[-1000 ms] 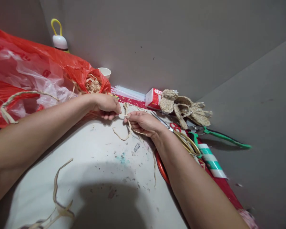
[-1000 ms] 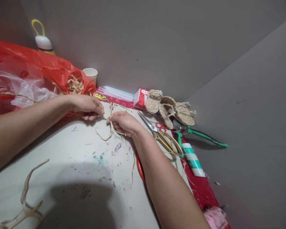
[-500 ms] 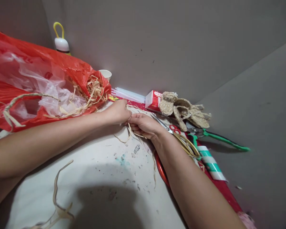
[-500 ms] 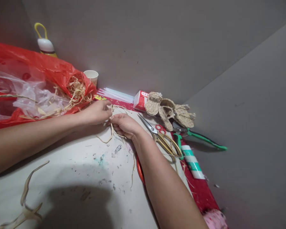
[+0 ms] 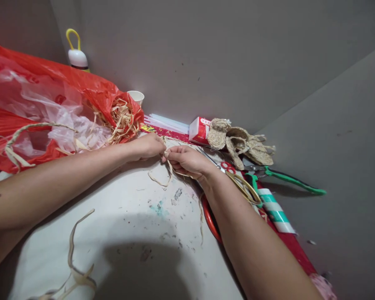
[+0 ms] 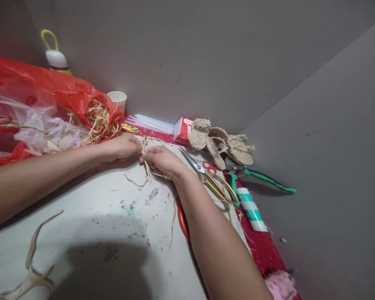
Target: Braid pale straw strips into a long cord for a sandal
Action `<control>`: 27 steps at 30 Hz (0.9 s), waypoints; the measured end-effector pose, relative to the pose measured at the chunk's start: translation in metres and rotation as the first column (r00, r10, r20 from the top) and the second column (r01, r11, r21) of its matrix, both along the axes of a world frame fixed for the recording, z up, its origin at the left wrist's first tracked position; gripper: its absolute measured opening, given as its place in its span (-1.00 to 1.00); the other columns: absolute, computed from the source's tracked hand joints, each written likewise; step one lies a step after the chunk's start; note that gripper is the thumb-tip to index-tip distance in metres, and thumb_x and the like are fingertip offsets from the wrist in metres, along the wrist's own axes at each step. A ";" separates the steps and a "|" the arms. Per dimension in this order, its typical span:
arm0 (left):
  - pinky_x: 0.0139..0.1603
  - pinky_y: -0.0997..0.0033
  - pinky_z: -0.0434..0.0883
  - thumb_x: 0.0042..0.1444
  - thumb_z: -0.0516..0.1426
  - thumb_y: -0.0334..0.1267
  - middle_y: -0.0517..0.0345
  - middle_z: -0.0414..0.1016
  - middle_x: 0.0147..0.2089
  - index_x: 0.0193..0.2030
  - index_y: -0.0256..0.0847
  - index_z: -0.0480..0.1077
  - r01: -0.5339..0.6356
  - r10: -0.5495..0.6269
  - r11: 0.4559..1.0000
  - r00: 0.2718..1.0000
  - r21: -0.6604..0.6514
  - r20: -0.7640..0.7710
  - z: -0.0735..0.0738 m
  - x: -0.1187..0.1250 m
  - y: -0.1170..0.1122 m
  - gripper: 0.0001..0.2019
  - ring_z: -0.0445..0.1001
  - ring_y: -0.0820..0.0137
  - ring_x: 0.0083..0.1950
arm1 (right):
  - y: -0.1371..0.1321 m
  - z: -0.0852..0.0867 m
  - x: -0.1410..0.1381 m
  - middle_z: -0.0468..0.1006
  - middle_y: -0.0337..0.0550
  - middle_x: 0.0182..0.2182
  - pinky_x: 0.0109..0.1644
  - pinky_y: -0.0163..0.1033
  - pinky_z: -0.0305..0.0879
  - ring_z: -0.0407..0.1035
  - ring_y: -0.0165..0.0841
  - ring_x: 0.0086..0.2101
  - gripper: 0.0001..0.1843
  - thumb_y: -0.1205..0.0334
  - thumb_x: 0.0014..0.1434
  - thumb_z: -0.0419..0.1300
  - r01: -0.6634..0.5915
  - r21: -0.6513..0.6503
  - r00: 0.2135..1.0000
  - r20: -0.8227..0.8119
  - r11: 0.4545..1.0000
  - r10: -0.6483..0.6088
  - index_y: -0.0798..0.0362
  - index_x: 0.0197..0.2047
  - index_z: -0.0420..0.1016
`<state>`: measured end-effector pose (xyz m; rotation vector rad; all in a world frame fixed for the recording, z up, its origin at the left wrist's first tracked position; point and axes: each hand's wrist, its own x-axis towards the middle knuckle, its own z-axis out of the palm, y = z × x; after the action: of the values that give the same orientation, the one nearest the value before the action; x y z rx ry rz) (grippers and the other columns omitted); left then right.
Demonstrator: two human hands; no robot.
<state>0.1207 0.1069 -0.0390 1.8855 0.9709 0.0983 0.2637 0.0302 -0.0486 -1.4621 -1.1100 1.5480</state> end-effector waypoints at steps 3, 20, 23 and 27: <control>-0.67 0.44 -0.13 0.05 0.05 -0.20 0.32 -0.04 -0.74 -0.47 -0.23 0.44 0.018 -0.018 1.000 1.000 -0.015 0.011 -0.002 -0.001 0.002 -0.79 -0.06 0.56 -0.73 | -0.001 0.002 -0.003 0.03 -0.49 -0.82 -0.76 -0.47 -0.27 -0.18 -0.61 -0.80 -0.86 0.38 0.05 0.13 0.001 0.015 0.998 0.062 1.000 -0.002 0.15 -0.52 0.40; -0.70 0.53 -0.16 0.03 0.05 -0.50 0.37 0.00 -0.75 -0.58 -0.28 0.30 0.063 -0.012 0.947 0.987 -0.314 0.161 0.000 -0.003 0.007 -0.80 -0.07 0.66 -0.76 | -0.003 0.007 -0.004 0.06 -0.48 -0.78 -0.67 -0.39 -0.31 -0.16 -0.60 -0.73 -0.81 0.33 0.04 0.21 -0.005 0.093 0.926 0.376 0.996 -0.030 0.11 -0.57 0.35; -0.70 0.52 -0.17 0.03 0.06 -0.50 0.37 0.00 -0.77 -0.58 -0.28 0.30 0.053 0.000 0.951 0.985 -0.306 0.172 -0.001 -0.003 0.007 -0.80 -0.08 0.65 -0.77 | -0.003 0.010 0.002 0.07 -0.46 -0.76 -0.67 -0.38 -0.27 -0.14 -0.57 -0.72 -0.85 0.34 0.07 0.17 0.000 0.100 0.917 0.398 0.995 -0.040 0.11 -0.53 0.40; -0.70 0.53 -0.17 0.02 0.08 -0.51 0.38 -0.01 -0.79 -0.58 -0.28 0.31 0.037 0.017 0.954 0.984 -0.299 0.177 -0.004 -0.002 0.006 -0.80 -0.11 0.65 -0.77 | -0.003 0.014 0.002 0.04 -0.45 -0.77 -0.68 -0.38 -0.26 -0.15 -0.56 -0.73 -0.81 0.40 0.12 0.08 0.048 0.099 0.908 0.410 0.994 -0.085 0.12 -0.50 0.42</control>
<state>0.1184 0.1127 -0.0427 1.5716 0.8043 0.1046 0.2660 0.0275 -0.0346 -1.7990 -1.3326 1.1518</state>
